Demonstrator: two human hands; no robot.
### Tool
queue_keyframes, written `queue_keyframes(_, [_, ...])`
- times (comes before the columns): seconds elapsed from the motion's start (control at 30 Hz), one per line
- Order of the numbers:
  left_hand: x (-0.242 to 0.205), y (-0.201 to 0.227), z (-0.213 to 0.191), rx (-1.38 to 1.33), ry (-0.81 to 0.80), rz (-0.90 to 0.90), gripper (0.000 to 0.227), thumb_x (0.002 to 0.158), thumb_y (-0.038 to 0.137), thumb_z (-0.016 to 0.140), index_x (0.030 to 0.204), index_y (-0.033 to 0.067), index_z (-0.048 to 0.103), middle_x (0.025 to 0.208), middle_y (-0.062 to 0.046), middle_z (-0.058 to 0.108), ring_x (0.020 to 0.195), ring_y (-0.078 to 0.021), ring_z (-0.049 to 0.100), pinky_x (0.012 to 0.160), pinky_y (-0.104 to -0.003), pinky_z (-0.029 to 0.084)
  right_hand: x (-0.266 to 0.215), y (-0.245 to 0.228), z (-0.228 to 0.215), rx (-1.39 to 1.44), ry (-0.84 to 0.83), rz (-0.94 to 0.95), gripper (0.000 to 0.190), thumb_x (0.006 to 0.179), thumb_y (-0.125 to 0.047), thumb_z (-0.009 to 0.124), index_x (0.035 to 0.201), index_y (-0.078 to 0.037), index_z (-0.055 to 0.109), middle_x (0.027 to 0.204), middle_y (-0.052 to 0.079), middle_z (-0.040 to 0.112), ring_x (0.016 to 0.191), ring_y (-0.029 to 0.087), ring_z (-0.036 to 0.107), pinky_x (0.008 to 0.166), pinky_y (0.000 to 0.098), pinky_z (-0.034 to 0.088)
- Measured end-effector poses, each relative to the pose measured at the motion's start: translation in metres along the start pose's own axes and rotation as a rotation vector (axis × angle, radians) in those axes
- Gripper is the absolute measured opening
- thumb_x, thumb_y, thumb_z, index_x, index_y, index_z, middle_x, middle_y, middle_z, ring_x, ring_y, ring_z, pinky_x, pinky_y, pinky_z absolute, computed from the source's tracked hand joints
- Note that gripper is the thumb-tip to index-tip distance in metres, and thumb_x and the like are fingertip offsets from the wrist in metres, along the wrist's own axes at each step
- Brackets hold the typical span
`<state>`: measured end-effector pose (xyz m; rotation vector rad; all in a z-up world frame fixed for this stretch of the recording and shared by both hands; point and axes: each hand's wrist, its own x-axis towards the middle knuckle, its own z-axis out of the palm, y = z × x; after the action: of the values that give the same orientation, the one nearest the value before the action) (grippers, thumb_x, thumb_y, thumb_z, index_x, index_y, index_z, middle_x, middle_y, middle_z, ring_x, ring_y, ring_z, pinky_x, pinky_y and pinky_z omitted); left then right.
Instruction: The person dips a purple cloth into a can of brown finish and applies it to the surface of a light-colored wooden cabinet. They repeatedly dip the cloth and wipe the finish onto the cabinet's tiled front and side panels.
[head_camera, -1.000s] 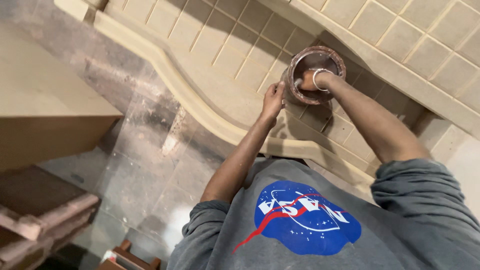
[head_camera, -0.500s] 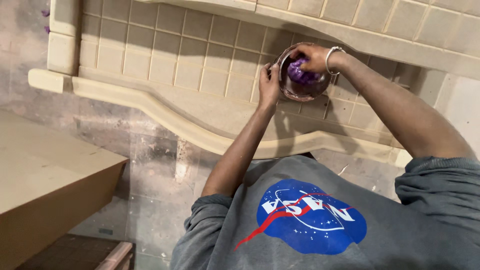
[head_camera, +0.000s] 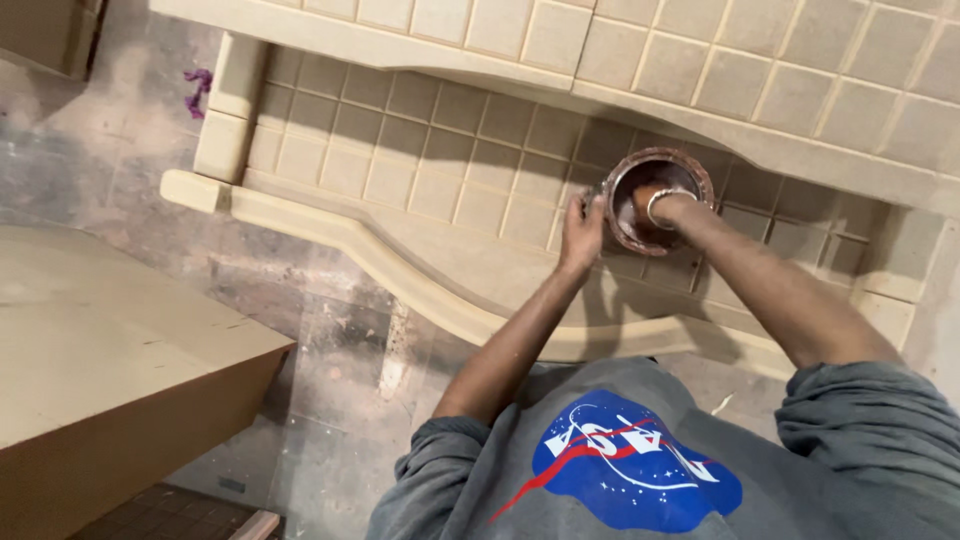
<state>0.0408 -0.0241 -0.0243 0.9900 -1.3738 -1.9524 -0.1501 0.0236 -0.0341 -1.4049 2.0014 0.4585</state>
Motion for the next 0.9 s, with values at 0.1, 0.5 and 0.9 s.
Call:
queue_keyframes(0.1, [-0.007,0.014,-0.002,0.079,0.032,-0.014,0.053,0.105,0.033,0.056,0.143,-0.0045,0.048,0.135,-0.02,0.061,0.127,-0.0259,0.057,0.108,-0.036,0.044,0.002,0.002,0.015,0.081,-0.149,-0.016,0.039,0.094,-0.027,0.06,0.124,-0.004,0.067,0.127,0.026,0.066,0.112,0.041,0.066,0.097,0.0467,0.054])
queue_keyframes(0.5, [0.005,0.027,0.002,0.114,0.031,-0.073,0.062,0.104,0.037,0.056,0.15,-0.0024,0.042,0.149,-0.024,0.049,0.138,-0.0312,0.048,0.113,-0.04,0.039,-0.022,0.02,-0.028,0.391,0.11,-0.184,0.059,0.084,-0.023,0.065,0.141,-0.021,0.057,0.126,0.017,0.072,0.112,0.034,0.071,0.099,0.0435,0.057])
queue_keyframes(0.9, [-0.01,0.082,0.014,0.344,0.142,0.243,0.024,0.104,0.018,0.052,0.111,0.0009,0.067,0.113,-0.017,0.065,0.107,-0.0263,0.062,0.091,-0.039,0.052,-0.059,-0.018,-0.063,-0.018,0.148,0.067,0.047,0.09,-0.053,0.066,0.118,-0.015,0.069,0.118,0.015,0.074,0.107,0.035,0.071,0.089,0.0479,0.059])
